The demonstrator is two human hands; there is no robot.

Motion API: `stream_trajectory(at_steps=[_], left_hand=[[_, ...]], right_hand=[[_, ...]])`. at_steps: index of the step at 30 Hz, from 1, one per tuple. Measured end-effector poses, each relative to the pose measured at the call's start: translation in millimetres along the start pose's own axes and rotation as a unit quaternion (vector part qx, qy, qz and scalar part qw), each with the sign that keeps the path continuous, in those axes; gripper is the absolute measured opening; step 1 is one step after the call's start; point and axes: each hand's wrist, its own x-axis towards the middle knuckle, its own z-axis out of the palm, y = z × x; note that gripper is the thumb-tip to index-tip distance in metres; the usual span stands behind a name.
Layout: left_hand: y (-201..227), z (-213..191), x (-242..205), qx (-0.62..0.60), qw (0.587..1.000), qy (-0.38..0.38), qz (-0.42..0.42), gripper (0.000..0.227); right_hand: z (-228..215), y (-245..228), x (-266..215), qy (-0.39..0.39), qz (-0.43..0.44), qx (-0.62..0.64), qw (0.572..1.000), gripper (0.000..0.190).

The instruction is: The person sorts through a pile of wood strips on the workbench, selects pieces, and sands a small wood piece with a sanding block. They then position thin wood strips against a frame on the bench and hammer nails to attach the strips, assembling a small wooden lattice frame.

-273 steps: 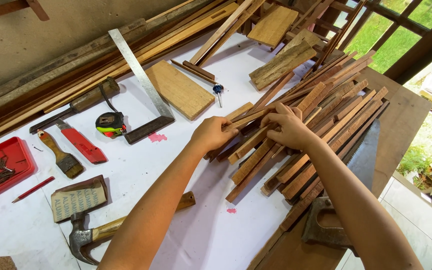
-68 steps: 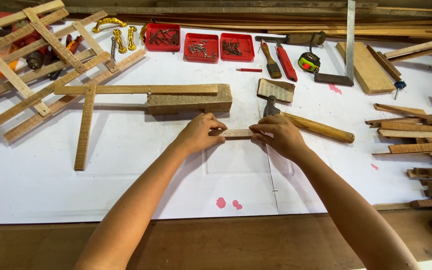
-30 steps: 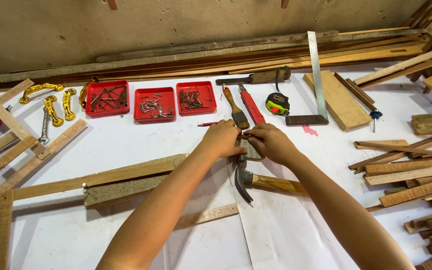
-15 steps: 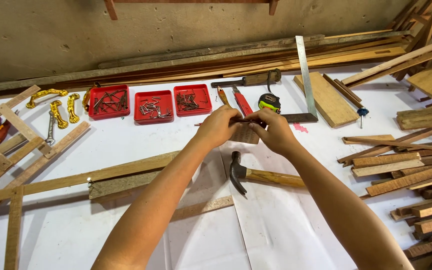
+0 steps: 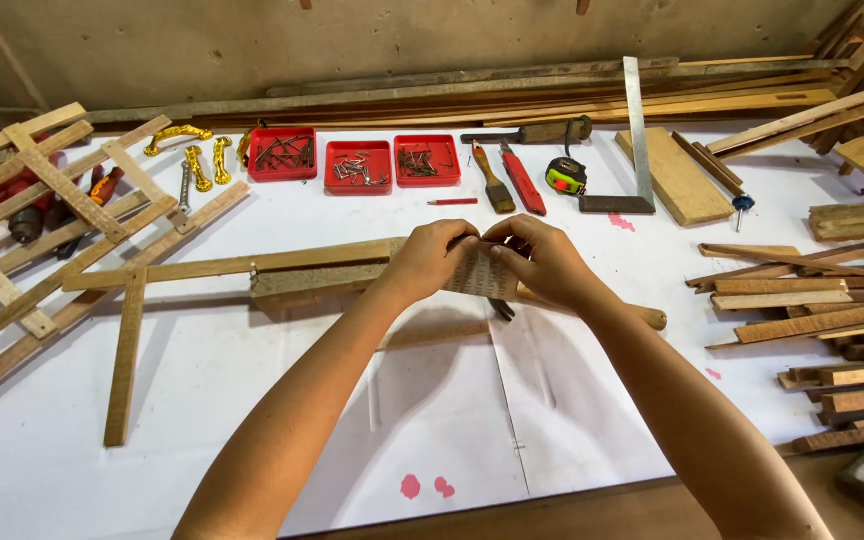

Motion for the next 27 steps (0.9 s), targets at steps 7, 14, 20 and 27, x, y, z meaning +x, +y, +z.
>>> stream_trajectory(at_steps=[7, 14, 20, 27], left_hand=[[-24, 12, -66, -0.036, 0.998, 0.051, -0.031, 0.025], [-27, 12, -108, 0.122, 0.987, 0.093, -0.04, 0.036], [-59, 14, -129, 0.154, 0.985, 0.0, -0.076, 0.061], [-36, -11, -129, 0.056, 0.986, -0.072, -0.142, 0.066]], right_hand=[[50, -17, -38, -0.056, -0.023, 0.028, 0.998, 0.027], [88, -15, -56, -0.06, -0.049, -0.127, 0.989, 0.042], [96, -36, -63, -0.057, -0.102, -0.273, 0.955, 0.039], [107, -32, -72, -0.056, -0.118, -0.321, 0.938, 0.055]])
